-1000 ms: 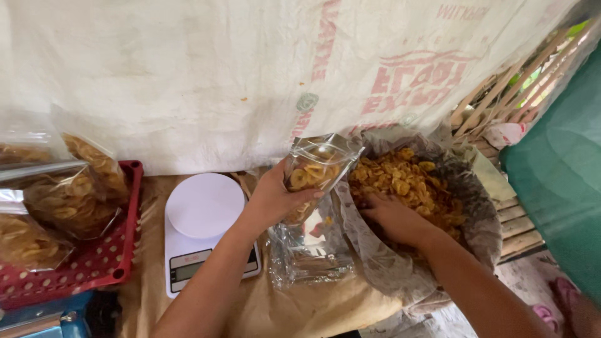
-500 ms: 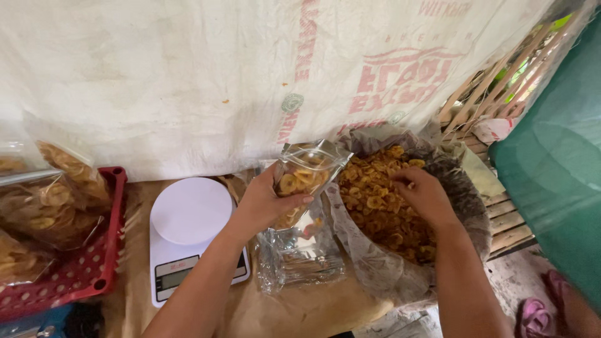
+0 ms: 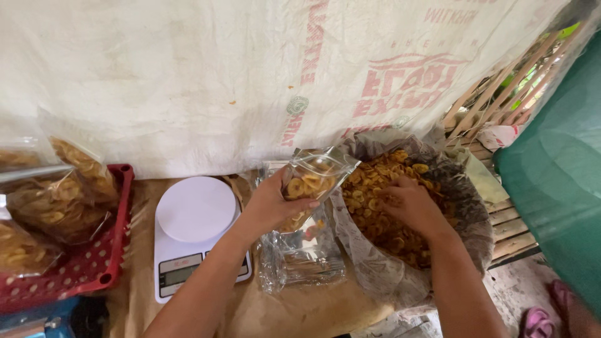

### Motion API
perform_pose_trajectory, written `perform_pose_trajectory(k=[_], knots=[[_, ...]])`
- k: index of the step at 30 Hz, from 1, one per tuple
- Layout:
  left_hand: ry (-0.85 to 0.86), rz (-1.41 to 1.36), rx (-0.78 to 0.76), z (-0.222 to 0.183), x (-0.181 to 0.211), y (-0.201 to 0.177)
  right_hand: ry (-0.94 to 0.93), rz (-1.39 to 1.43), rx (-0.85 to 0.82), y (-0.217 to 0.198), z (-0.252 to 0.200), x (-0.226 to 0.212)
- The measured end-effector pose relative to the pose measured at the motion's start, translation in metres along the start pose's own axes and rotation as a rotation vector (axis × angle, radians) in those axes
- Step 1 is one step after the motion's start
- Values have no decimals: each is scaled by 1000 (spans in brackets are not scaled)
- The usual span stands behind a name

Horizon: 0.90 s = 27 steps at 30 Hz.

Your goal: The person fills a plastic pouch with dried fruit pieces from a large container, then places the pouch on a scale.

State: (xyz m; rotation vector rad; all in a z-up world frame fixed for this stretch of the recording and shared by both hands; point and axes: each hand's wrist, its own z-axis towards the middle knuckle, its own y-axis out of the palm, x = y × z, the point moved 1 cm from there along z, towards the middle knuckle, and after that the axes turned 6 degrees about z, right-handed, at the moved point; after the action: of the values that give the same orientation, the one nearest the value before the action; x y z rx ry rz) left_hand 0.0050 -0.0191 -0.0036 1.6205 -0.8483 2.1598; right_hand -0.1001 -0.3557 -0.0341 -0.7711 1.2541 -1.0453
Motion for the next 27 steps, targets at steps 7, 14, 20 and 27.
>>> perform_pose_trajectory(k=[7,14,20,27], knots=[[-66,71,0,0,-1,1,35,-216,-49,8,0,-2],[-1,24,2,-1,-3,5,42,91,122,2,2,14],[16,67,-5,0,1,3,225,318,125,6,5,20],[-3,0,-31,-2,1,3,177,383,69,11,10,39]])
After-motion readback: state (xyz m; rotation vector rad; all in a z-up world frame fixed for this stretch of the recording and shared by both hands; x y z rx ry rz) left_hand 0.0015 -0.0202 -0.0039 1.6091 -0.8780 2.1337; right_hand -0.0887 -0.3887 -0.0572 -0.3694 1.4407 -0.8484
